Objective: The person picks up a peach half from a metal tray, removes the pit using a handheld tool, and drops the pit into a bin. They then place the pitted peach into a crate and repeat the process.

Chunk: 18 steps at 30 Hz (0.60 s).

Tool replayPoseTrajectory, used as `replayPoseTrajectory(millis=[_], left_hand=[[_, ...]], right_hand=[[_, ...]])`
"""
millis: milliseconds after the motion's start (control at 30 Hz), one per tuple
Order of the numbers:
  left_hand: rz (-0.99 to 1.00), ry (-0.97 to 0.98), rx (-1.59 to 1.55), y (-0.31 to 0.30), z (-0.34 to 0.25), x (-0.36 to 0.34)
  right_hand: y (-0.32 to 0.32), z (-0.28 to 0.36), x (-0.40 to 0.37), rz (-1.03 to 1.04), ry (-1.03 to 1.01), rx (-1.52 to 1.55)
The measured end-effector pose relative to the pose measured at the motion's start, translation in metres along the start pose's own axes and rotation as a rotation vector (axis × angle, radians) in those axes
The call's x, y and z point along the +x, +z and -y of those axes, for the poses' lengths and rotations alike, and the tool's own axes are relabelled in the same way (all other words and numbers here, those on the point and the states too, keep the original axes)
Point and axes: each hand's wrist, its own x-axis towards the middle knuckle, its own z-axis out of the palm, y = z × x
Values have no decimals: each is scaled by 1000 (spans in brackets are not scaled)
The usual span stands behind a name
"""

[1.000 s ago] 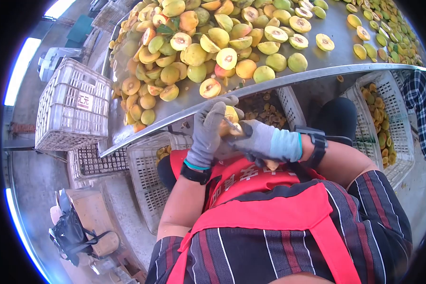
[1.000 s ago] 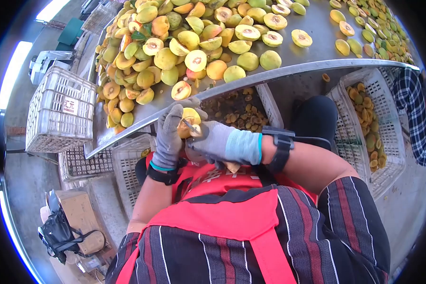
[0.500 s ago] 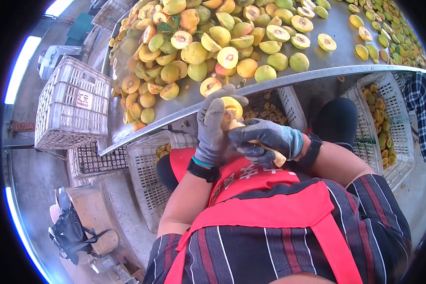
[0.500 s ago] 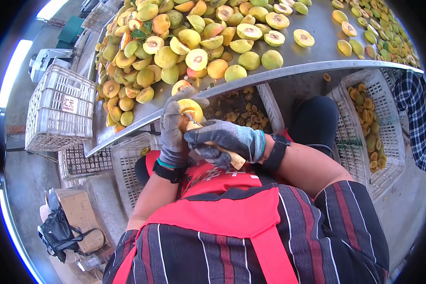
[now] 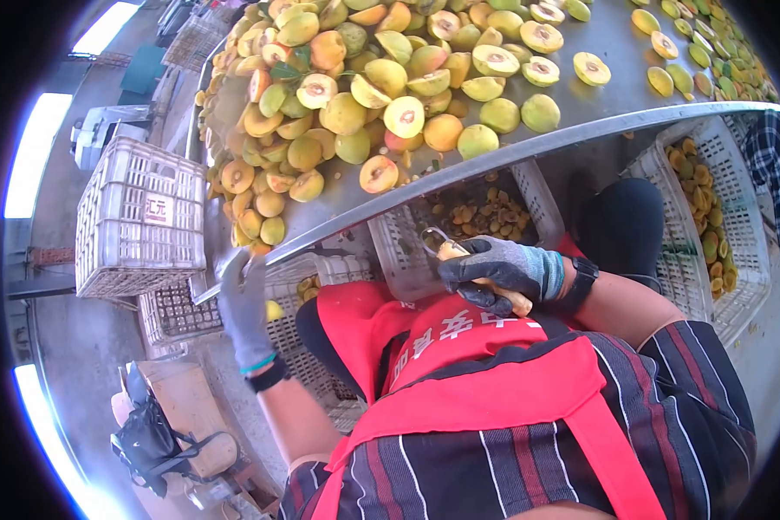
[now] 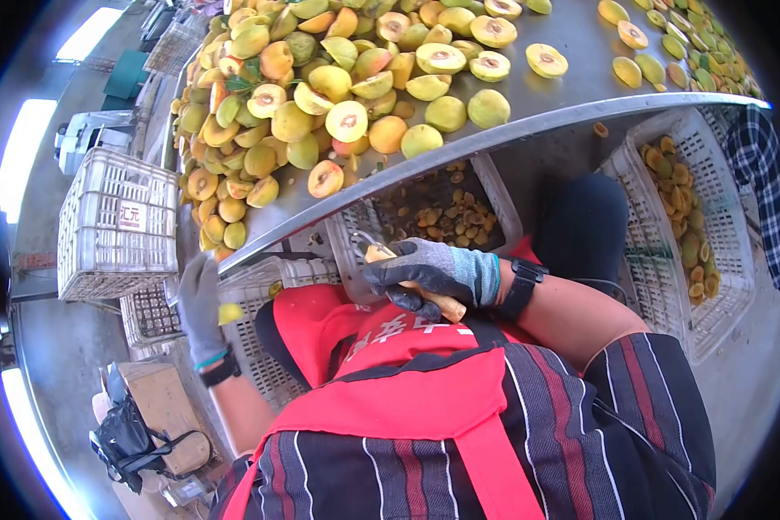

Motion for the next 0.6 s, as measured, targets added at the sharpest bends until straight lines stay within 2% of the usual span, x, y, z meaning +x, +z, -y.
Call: replayPoseTrajectory(millis=[100, 133, 200, 233, 300, 333, 400, 433, 467, 533, 567, 600], left_hand=[[181, 99, -165, 52, -64, 20], [220, 78, -203, 74, -83, 26], [332, 261, 17, 112, -102, 42], [327, 264, 11, 128, -107, 49], [487, 135, 213, 151, -113, 58], [484, 140, 209, 155, -111, 58], [382, 258, -19, 157, -109, 53], [212, 349, -121, 158, -107, 47], [215, 354, -119, 155, -112, 37], [286, -133, -1138, 145, -127, 11], [385, -164, -1317, 143, -128, 1], [381, -167, -1315, 142, -128, -8]], right_hand=[[4, 3, 1, -42, 29, -7], [5, 4, -1, -77, 27, -15], [4, 2, -3, -70, -3, -33], [4, 3, -4, -78, -19, -26], [3, 5, -6, -93, -40, -25], [0, 5, -5, -128, -97, -49], [0, 9, -4, -161, -156, -77], [0, 14, -2, -265, -219, -216], [0, 17, -1, -371, -278, -350], [-1, 18, 3, -339, -316, -248], [8, 28, 2, -413, -354, -381], [16, 36, 2, -483, -390, -515]])
